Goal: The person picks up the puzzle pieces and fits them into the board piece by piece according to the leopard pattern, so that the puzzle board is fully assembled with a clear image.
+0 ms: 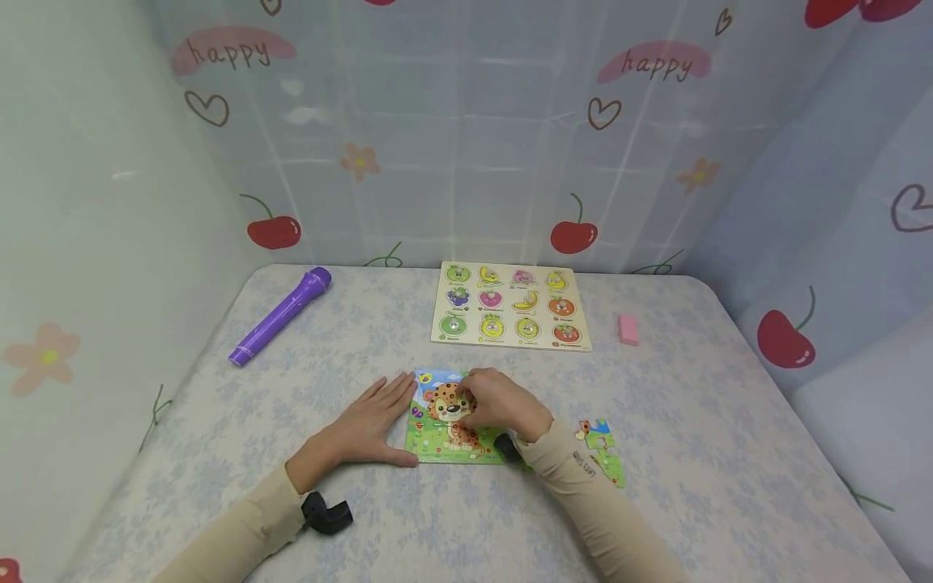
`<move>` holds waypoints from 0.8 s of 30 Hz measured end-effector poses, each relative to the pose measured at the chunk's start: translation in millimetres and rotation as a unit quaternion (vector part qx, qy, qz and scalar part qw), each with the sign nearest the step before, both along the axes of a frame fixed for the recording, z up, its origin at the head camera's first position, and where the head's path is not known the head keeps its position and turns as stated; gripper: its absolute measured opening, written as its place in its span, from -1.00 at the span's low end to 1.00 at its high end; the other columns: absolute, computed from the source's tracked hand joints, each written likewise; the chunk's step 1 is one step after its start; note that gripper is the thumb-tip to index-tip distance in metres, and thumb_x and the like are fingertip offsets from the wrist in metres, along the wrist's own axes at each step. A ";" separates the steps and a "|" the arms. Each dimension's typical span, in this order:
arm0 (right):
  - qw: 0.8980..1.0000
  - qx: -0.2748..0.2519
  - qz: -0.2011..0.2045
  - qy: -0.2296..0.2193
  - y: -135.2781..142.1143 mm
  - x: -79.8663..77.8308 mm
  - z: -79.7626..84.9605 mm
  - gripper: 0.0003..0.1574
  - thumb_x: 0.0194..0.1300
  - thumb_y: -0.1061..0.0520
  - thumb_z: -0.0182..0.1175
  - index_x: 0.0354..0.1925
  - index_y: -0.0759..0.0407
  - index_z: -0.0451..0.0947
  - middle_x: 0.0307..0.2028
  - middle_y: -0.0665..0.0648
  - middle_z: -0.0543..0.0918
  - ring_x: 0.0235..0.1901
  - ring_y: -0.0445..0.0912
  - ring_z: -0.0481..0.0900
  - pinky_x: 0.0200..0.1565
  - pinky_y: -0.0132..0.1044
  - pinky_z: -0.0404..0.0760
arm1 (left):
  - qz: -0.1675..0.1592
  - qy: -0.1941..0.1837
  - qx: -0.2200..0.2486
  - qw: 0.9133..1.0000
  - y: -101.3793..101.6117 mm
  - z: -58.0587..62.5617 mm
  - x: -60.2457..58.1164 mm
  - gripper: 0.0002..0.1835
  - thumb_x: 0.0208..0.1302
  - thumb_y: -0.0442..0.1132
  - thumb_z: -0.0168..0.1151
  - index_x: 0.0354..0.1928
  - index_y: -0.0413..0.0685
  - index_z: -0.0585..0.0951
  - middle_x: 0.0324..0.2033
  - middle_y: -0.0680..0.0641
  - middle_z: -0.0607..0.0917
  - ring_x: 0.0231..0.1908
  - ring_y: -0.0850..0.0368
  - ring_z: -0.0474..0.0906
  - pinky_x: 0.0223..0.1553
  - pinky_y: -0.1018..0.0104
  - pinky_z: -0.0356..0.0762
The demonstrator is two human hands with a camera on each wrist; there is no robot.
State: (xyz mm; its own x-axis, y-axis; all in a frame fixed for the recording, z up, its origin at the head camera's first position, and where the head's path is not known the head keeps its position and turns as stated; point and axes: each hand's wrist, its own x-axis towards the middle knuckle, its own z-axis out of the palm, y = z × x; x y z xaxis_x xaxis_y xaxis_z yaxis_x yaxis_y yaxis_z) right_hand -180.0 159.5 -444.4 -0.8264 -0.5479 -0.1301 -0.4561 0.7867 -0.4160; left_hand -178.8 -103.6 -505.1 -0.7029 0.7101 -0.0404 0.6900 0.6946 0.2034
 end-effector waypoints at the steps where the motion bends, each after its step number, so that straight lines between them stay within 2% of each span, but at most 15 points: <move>1: 1.000 -0.001 -0.002 -0.005 -0.1 -0.2 -0.4 -0.47 0.05 0.00 0.49 -0.04 0.23 0.66 -0.23 0.04 0.63 -0.28 -0.18 0.55 -0.20 -0.29 0.60 | 0.001 -0.001 -0.002 1.000 0.0 -0.3 0.0 0.34 -0.03 0.65 0.00 0.55 -0.14 -0.14 0.56 -0.09 -0.12 0.56 0.05 -0.22 0.54 0.01 -0.20; 7: 1.000 -0.009 -0.011 -0.028 0.8 -0.3 -1.3 -0.48 0.06 0.03 0.49 -0.03 0.23 0.65 -0.20 0.05 0.64 -0.24 -0.16 0.58 -0.18 -0.28 0.62 | 0.004 -0.007 -0.009 1.000 0.4 -1.7 -0.8 0.35 -0.05 0.66 0.00 0.55 -0.12 -0.16 0.56 -0.07 -0.15 0.56 0.08 -0.26 0.55 0.03 -0.25; 16: 0.999 -0.040 -0.008 -0.012 4.9 1.4 5.4 -0.51 0.07 0.06 0.47 -0.03 0.23 0.66 -0.30 0.04 0.60 -0.38 -0.15 0.45 -0.35 -0.40 0.46 | 0.001 -0.006 -0.002 1.000 -0.1 1.9 -1.9 0.35 -0.05 0.66 0.00 0.54 -0.16 -0.13 0.56 -0.11 -0.12 0.56 0.02 -0.22 0.54 -0.01 -0.22; 24: 0.999 -0.046 0.011 -0.019 8.2 2.5 5.1 -0.49 0.09 0.07 0.46 0.01 0.23 0.64 -0.27 0.05 0.60 -0.36 -0.11 0.47 -0.35 -0.42 0.45 | 0.001 0.002 -0.004 1.000 0.9 -0.8 -1.2 0.34 -0.04 0.65 0.00 0.54 -0.17 -0.13 0.55 -0.10 -0.11 0.55 0.04 -0.21 0.54 0.00 -0.21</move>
State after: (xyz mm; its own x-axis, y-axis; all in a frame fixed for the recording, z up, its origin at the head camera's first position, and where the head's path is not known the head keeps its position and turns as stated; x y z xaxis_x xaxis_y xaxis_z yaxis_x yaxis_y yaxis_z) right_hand -177.5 167.7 -439.4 -0.8095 -0.5768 -0.1099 -0.4553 0.7348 -0.5027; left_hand -180.1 -102.7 -505.9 -0.7041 0.7088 -0.0438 0.6898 0.6973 0.1949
